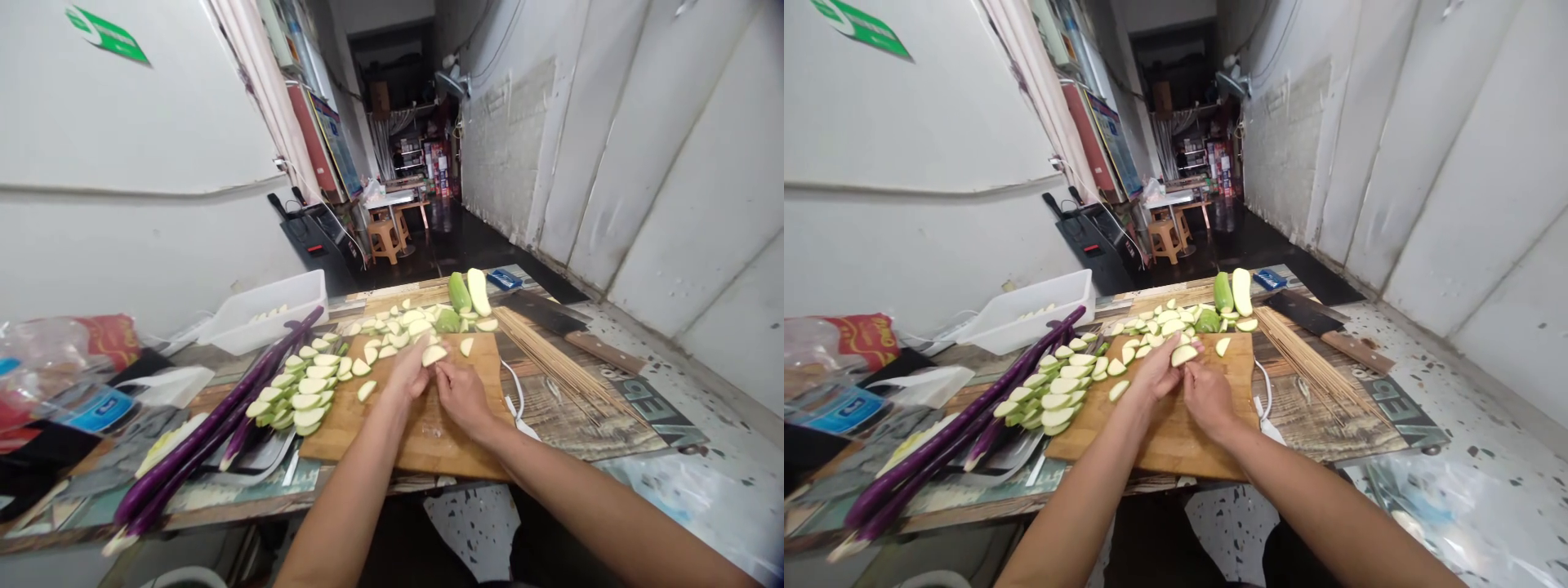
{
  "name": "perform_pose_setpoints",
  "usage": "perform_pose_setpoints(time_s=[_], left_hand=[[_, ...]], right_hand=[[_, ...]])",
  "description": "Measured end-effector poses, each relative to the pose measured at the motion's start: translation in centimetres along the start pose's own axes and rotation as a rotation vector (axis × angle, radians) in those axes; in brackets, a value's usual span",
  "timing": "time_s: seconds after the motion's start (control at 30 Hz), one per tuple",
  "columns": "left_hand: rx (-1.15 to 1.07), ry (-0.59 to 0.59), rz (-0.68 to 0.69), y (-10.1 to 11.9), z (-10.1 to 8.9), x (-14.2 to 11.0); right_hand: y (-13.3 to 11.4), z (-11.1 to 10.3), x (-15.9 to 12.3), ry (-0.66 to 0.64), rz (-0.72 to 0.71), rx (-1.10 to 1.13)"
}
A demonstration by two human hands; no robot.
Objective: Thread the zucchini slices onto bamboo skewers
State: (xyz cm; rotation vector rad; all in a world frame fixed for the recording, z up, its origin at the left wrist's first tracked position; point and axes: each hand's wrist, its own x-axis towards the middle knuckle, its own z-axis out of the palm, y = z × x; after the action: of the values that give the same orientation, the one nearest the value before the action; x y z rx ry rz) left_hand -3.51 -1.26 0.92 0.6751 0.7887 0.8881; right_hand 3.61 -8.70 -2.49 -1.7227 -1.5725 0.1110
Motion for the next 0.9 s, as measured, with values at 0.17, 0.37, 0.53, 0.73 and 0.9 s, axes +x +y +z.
perform_pose_setpoints(time_s=[0.17, 0.37, 0.53, 0.73, 0.9], left_hand=[[0.060, -0.021, -0.095, -0.8, -0.3, -0.6], [0.031, 0.053, 0.009, -1.3, -0.1, -0.6], [0.018, 0.027, 0.050, -1.5, -0.1, -0.6], [0.002, 0.030, 0.018, -1.8, 0.3, -0.8], [0.020, 0.024, -0.008, -2.1, 0.5, -1.1]], right_hand=[[0.1, 0.1, 0.2, -0.013, 0.055, -0.034], [-0.2, 0.0, 0.1, -0.030, 0.090, -0.011], [-0.8, -0.5, -0.2, -0.069, 0.119, -0.040], [-0.9, -0.7, -0.2, -0.071, 0.117, -0.035], [-0.7, -0.3, -0.1, -0.046, 0.123, -0.036]])
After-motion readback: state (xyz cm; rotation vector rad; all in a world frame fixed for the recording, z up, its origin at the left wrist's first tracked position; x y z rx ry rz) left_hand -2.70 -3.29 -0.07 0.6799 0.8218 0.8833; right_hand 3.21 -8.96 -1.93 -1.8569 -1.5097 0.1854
